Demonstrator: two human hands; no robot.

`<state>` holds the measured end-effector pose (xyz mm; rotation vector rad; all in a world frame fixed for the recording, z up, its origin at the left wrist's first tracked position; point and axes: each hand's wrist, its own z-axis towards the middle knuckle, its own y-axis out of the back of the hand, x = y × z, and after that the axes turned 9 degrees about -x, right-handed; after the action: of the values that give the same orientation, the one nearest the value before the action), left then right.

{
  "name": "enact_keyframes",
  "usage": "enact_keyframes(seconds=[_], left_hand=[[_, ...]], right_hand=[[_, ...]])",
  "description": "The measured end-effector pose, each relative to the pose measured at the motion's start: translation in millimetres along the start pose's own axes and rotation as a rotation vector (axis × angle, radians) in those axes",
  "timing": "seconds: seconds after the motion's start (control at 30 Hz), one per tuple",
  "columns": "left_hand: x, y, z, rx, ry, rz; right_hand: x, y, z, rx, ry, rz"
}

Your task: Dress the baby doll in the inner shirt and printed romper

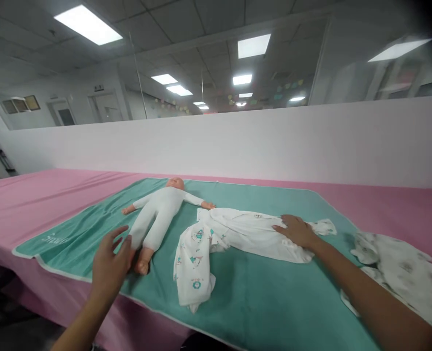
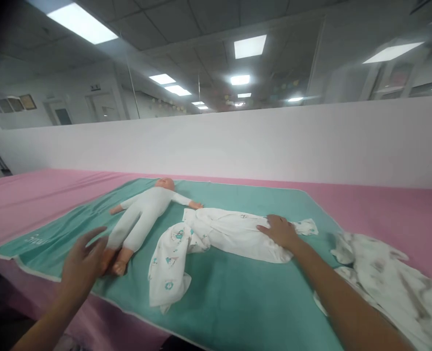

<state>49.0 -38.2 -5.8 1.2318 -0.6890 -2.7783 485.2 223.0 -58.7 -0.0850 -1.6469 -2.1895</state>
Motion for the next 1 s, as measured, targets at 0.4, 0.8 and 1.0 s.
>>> enact_keyframes(seconds=[0.4, 0.8, 1.0], left_hand=[[-84.7, -80.1, -76.9, 0.656, -0.348, 0.315], [-192.1, -125.1, -83.9, 0.835, -0.639, -0.263], [-199.5, -100.1, -104.5, 0.944, -0.408, -0.404]], right_hand=[[5.7, 14.4, -6.0, -0.02, -0.046, 0.011], [50.3, 56.3, -45.2, 0.565, 0.356, 1.732], [35.2, 43.8, -44.6, 0.611, 0.192, 1.883]])
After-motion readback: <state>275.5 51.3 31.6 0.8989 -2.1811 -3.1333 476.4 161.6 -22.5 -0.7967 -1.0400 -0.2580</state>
